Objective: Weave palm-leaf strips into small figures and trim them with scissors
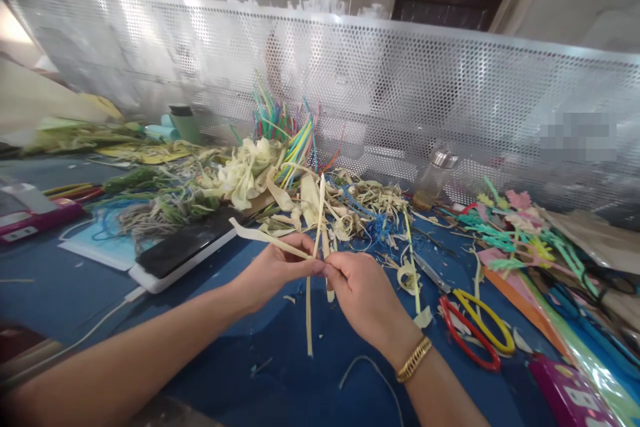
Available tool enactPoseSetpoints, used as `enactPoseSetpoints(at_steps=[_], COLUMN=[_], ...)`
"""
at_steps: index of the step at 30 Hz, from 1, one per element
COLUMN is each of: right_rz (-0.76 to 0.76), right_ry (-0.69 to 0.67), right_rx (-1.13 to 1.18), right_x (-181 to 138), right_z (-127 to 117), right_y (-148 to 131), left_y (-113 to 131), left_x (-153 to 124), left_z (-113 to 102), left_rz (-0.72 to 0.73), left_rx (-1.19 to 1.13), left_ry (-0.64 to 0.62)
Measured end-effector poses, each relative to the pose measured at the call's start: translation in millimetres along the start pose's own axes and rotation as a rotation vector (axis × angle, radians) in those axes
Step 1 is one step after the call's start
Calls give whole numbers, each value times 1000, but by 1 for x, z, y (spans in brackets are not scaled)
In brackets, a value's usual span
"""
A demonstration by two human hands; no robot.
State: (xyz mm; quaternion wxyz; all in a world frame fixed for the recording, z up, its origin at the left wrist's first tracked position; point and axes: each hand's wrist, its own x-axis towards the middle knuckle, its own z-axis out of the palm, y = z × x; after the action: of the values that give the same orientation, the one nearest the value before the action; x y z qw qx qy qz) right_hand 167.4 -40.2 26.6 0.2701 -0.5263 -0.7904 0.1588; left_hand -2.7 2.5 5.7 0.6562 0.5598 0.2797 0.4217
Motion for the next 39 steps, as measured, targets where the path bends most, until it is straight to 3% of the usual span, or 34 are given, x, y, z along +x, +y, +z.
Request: enactPoseSetpoints(at_steps=[11,13,16,18,20,24,26,30,35,37,39], right_rz=[-71,-86,-92,-58,5,158,199,204,218,178,113], right_ry=[-40,66,378,509,449,173,155,245,314,344,348], right_rx=[-95,-153,-257,-267,-185,191,371,573,422,245,89], right_x=[8,9,5,1,-4,-8,-6,1,3,2,0], right_z=[-7,-5,-3,-1,3,19,26,28,14,7,3], right_y=[20,20,11,1,-10,-18,-16,-5,8,10,9], left_y=[-2,-3,-4,-5,-7,-10,-10,-7,-8,-9,-9], left_x=[3,4,4,4,3,0,-2,-3,-2,0,1], left_z=[-1,-1,1,2,3,1,0,-2,-6,-9,-10], left_rz=[12,27,66,96,145,279,338,437,544,542,534], left_rx=[77,69,-51,-124,-129,26,152,486,846,867,831], left_ry=[124,153,176,181,196,180,155,150,189,233,189])
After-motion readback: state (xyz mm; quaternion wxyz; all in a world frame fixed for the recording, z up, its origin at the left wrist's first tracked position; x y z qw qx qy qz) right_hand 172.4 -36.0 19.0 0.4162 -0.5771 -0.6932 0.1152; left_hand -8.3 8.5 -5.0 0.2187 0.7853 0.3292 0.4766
